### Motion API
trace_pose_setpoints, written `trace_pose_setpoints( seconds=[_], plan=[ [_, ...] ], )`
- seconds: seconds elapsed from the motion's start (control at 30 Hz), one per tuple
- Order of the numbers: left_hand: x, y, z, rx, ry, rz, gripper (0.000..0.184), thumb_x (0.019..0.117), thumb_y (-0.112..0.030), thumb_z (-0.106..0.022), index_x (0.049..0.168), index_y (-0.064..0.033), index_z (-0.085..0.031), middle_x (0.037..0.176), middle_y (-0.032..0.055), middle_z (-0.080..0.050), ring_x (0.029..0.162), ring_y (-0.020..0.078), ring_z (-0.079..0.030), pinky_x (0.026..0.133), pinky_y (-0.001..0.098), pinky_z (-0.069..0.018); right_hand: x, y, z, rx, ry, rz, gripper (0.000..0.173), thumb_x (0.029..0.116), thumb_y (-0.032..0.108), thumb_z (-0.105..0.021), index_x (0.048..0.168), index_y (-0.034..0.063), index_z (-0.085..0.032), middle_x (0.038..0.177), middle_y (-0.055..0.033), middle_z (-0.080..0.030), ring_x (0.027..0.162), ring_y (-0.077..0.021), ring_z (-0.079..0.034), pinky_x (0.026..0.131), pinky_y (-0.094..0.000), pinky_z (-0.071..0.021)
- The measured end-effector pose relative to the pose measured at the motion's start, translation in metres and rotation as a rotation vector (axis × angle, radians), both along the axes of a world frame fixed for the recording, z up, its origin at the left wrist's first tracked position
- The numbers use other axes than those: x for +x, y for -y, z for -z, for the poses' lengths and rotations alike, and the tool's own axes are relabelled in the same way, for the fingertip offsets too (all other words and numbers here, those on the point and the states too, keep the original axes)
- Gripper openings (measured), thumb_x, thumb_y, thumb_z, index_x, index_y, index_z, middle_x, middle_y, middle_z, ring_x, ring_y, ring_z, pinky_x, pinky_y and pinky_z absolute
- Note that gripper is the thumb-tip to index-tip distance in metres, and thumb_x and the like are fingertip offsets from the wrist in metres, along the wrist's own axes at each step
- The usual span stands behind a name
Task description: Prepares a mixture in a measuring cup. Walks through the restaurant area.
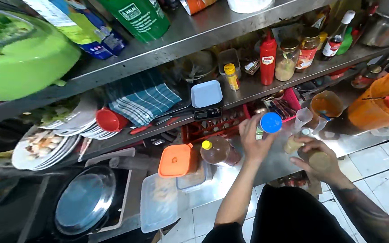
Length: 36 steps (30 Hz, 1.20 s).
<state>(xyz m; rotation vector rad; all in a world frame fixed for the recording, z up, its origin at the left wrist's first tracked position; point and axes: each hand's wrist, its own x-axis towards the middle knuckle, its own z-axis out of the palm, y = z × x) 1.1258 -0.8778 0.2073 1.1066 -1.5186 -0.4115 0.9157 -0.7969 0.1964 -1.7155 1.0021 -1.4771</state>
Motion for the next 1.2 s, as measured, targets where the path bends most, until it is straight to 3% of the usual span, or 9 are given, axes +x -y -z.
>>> trace_pose_setpoints(
  seconds=[0.17,0.27,0.37,0.6,0.77,0.87,1.0,1.1,1.2],
  plan=[
    [0.011,-0.043,-0.011,0.115,-0.023,0.296,0.069,0.0652,-0.037,-0.097,0.126,-0.0173,-0.072,0.124,-0.0029,-0.069,0.119,0.0163,-0.059,0.103,0.0387,-0.0516,0.019,0.018,0.01,0.02,0.115,-0.023,0.056,0.0708,0.019,-0.095,0.113,0.0118,-0.06,0.137,-0.0132,-0.064,0.132,-0.0302,-0.059,0.109,-0.0469,-0.0534],
    [0.013,-0.053,-0.025,0.173,0.017,0.444,0.064,0.0685,-0.041,-0.095,0.122,-0.0132,-0.075,0.119,-0.0027,-0.073,0.119,0.0155,-0.061,0.108,0.0394,-0.0489,0.026,0.0,0.012,0.081,0.15,0.036,0.062,0.0665,0.027,-0.097,0.116,0.0172,-0.06,0.116,0.0057,-0.071,0.11,-0.0073,-0.067,0.097,-0.0295,-0.0585],
    [0.012,-0.051,-0.03,0.218,0.055,0.545,0.063,0.0702,-0.04,-0.094,0.123,-0.0123,-0.074,0.118,-0.0025,-0.073,0.118,0.0144,-0.061,0.108,0.039,-0.0481,0.025,-0.014,0.017,0.074,0.183,0.074,0.066,0.065,0.025,-0.098,0.118,0.0206,-0.059,0.114,0.011,-0.07,0.107,-0.0033,-0.067,0.096,-0.0261,-0.0583],
    [-0.019,-0.043,-0.031,0.245,0.067,0.732,0.064,0.0698,-0.036,-0.095,0.124,-0.0103,-0.073,0.117,0.0026,-0.073,0.114,0.0143,-0.064,0.101,0.0333,-0.0527,0.009,-0.037,0.022,0.053,0.29,0.191,0.074,0.0642,0.022,-0.098,0.124,0.0237,-0.055,0.114,0.0081,-0.07,0.106,-0.0083,-0.068,0.095,-0.0297,-0.0594],
    [-0.038,-0.022,-0.034,0.262,0.057,1.041,0.073,0.072,-0.035,-0.093,0.134,-0.0063,-0.067,0.123,0.0054,-0.071,0.11,0.0148,-0.065,0.099,0.0335,-0.0531,-0.015,-0.063,0.028,0.018,0.342,0.234,0.076,0.0636,0.012,-0.098,0.127,0.0251,-0.057,0.117,-0.0048,-0.072,0.109,-0.0253,-0.071,0.095,-0.0466,-0.0605],
    [-0.043,0.014,-0.034,0.323,-0.17,0.765,0.059,0.0822,-0.026,-0.085,0.135,-0.0081,-0.065,0.129,0.0062,-0.068,0.112,0.017,-0.066,0.096,0.0377,-0.0575,-0.03,-0.084,0.028,0.007,0.346,0.248,0.082,0.0641,0.008,-0.096,0.132,0.0297,-0.056,0.123,-0.0032,-0.072,0.114,-0.0258,-0.069,0.101,-0.0462,-0.0583],
    [-0.038,0.12,-0.015,0.153,-0.403,-0.086,0.065,0.0954,-0.024,-0.072,0.148,0.0001,-0.044,0.143,0.0179,-0.055,0.125,0.0239,-0.058,0.103,0.0374,-0.052,-0.049,-0.114,0.027,0.012,0.326,0.35,0.084,0.0652,0.015,-0.097,0.135,0.0335,-0.055,0.128,0.0054,-0.07,0.118,-0.0172,-0.067,0.103,-0.0379,-0.0568],
    [-0.026,0.198,0.006,0.137,-0.305,-0.474,0.081,0.0933,-0.02,-0.073,0.156,0.0024,-0.028,0.154,0.0259,-0.04,0.141,0.03,-0.045,0.116,0.0358,-0.0401,-0.065,-0.139,0.03,0.079,0.317,0.438,0.08,0.0656,0.012,-0.096,0.132,0.0308,-0.056,0.128,0.0046,-0.07,0.12,-0.0184,-0.067,0.106,-0.04,-0.0556],
    [-0.019,0.235,0.02,0.229,-0.151,-0.602,0.086,0.089,-0.021,-0.077,0.156,0.0028,-0.029,0.154,0.0257,-0.041,0.144,0.0322,-0.043,0.12,0.0371,-0.0346,-0.081,-0.153,0.038,0.079,0.307,0.504,0.079,0.0663,0.009,-0.095,0.132,0.026,-0.055,0.127,0.001,-0.07,0.12,-0.0215,-0.067,0.105,-0.0436,-0.0558]
  ],
)
